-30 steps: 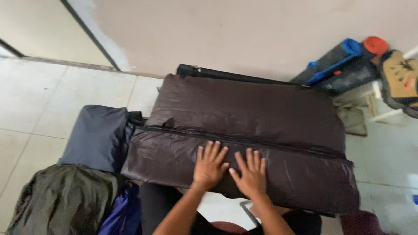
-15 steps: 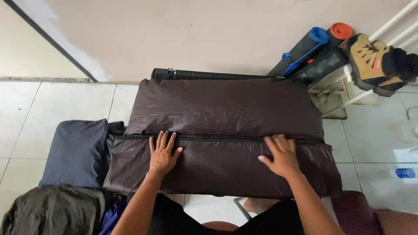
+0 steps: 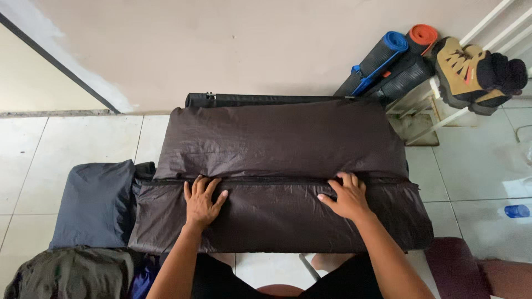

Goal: The person folds a large brown piece of fabric and a lime green item by hand on a black table.

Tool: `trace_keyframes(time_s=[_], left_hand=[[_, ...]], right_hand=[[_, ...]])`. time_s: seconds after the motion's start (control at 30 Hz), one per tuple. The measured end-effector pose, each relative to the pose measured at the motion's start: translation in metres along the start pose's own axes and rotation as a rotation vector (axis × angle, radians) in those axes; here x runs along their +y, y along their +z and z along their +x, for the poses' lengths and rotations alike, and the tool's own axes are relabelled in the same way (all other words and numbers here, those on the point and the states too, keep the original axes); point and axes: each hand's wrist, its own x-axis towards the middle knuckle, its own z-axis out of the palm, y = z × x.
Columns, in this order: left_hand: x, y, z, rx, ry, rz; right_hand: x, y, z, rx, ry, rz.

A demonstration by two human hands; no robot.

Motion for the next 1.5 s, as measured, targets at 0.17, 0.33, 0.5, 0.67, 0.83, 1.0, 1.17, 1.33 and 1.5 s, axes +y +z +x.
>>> trace_keyframes(time_s=[0.17, 0.33, 0.5, 0.67, 0.83, 1.0, 1.17, 1.33, 1.5], left_hand=[[-0.002, -0.001, 0.009, -0.048, -0.005, 0.032], [-0.012, 0.012, 0.018, -0.105, -0.032, -0.034], [-0.014, 0.018, 0.019, -0.122, -0.024, 0.049], [0.065, 0.019, 0.013, 0.035, -0.007, 0.328], [0.178, 0.036, -0.024, 0.021, 0.365, -0.069], [0.168, 0.099, -0.020, 0.392, 0.371, 0.135], [0.169, 0.094, -0.015, 0.359, 0.340, 0.070], [0.170, 0.091, -0.021, 0.336, 0.324, 0.071], [0.169, 0.093, -0.021, 0.140, 0.302, 0.092]], right_hand=[[0.000, -0.021, 0.011, -0.249, 0.026, 0.134], [0.014, -0.016, 0.031, -0.422, 0.074, 0.277], [-0.014, -0.036, 0.025, -0.495, 0.123, 0.054], [-0.020, -0.027, 0.020, -0.360, 0.140, 0.048], [-0.039, -0.021, -0.008, -0.272, 0.140, 0.035], [-0.095, 0.020, -0.043, 0.642, -0.368, 0.078], [-0.061, 0.061, -0.032, 0.477, -0.336, 0.081], [0.016, 0.040, -0.013, 0.385, 0.075, -0.061], [0.023, 0.003, 0.021, -0.074, -0.006, -0.018]])
